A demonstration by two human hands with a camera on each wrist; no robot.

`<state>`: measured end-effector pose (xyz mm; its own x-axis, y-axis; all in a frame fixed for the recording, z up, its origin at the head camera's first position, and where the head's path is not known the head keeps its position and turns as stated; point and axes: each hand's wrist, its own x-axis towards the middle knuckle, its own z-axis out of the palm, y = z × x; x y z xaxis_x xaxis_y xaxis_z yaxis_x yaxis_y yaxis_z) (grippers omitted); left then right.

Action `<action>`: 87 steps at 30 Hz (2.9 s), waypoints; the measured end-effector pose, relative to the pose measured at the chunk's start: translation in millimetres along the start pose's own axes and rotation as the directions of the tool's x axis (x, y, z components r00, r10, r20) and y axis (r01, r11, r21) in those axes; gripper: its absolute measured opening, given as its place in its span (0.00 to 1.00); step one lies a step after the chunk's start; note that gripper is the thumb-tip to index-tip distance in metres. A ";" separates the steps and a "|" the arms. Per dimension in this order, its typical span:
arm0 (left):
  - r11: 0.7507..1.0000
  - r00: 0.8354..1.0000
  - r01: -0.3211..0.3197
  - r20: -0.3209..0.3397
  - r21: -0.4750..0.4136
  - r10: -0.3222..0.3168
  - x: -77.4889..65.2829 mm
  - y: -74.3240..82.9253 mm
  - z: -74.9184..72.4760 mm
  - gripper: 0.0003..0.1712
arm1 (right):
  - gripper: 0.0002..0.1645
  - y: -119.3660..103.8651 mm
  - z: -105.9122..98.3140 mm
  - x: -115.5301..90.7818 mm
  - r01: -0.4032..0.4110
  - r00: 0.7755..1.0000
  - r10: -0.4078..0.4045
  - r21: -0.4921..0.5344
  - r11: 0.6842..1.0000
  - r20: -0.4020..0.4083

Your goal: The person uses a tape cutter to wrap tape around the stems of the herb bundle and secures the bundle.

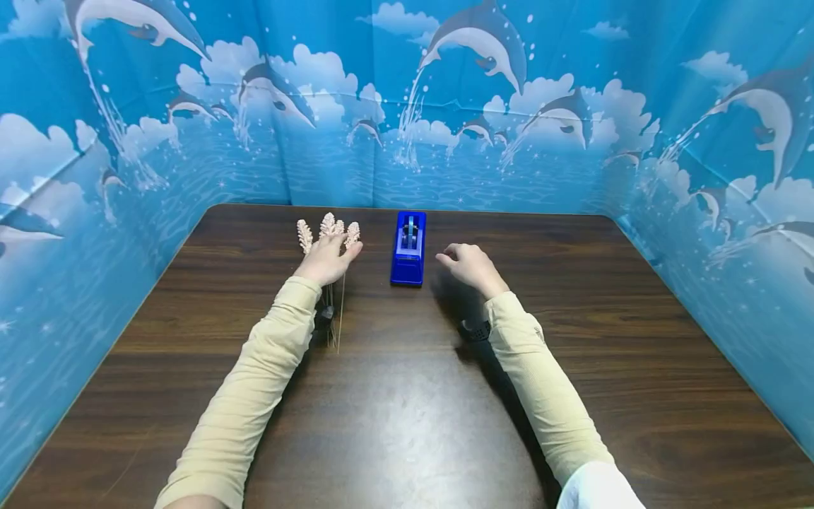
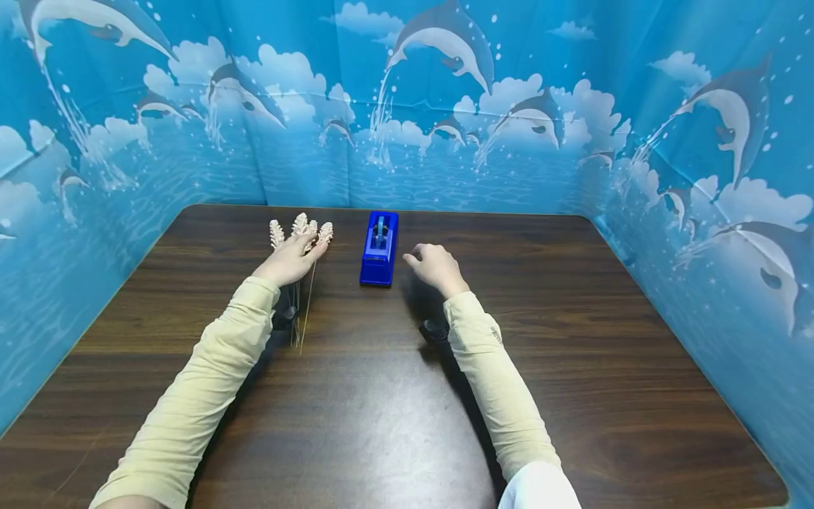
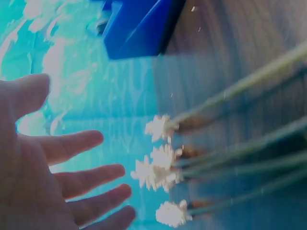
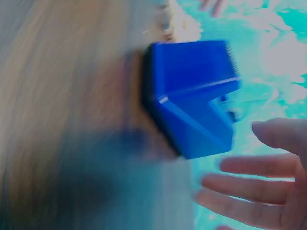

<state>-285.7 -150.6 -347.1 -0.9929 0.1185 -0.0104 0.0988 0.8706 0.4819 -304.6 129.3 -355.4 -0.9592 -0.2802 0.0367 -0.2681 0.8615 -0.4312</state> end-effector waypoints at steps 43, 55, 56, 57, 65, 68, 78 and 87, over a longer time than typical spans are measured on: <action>0.912 0.890 0.322 0.410 -0.253 -0.200 -14.9 -37.4 -3.0 0.21 | 0.19 -144.2 90.4 -15.1 0.308 0.908 -0.255 -0.119 0.944 0.332; 0.935 0.921 0.267 0.346 -0.233 -0.177 -6.6 -33.9 6.3 0.13 | 0.21 -141.7 93.5 -17.7 0.340 0.918 -0.298 -0.135 0.931 0.262; 0.935 0.927 0.260 0.333 -0.240 -0.173 -6.4 -32.8 6.5 0.13 | 0.21 -141.8 93.5 -18.3 0.335 0.923 -0.295 -0.141 0.932 0.248; 0.935 0.932 0.253 0.322 -0.248 -0.167 -6.2 -31.6 6.6 0.14 | 0.22 -141.8 93.3 -18.7 0.328 0.928 -0.290 -0.144 0.933 0.234; 0.845 0.979 0.195 0.157 -0.498 -0.133 -3.0 -20.8 11.4 0.14 | 0.17 -133.3 82.9 -13.9 0.288 0.953 -0.277 -0.085 0.954 0.121; 0.775 0.991 0.131 0.054 -0.618 -0.124 -0.8 -16.1 16.9 0.14 | 0.16 -126.7 78.3 -9.5 0.274 0.957 -0.273 0.011 0.962 0.100; 0.374 0.991 0.012 -0.039 -0.928 -0.128 2.0 -8.3 18.2 0.14 | 0.21 -105.0 55.8 3.0 0.310 0.950 -0.311 0.161 0.937 -0.020; -0.018 0.984 -0.059 -0.055 -0.998 -0.168 1.1 9.0 12.6 0.05 | 0.15 -82.1 24.9 8.8 0.347 0.936 -0.309 0.303 0.887 -0.168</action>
<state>-285.1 -136.6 -353.9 -0.9975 -0.0562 -0.0432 -0.0094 -0.4992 0.8664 -288.8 45.6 -342.1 -0.8302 -0.4570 0.3191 -0.5439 0.5389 -0.6432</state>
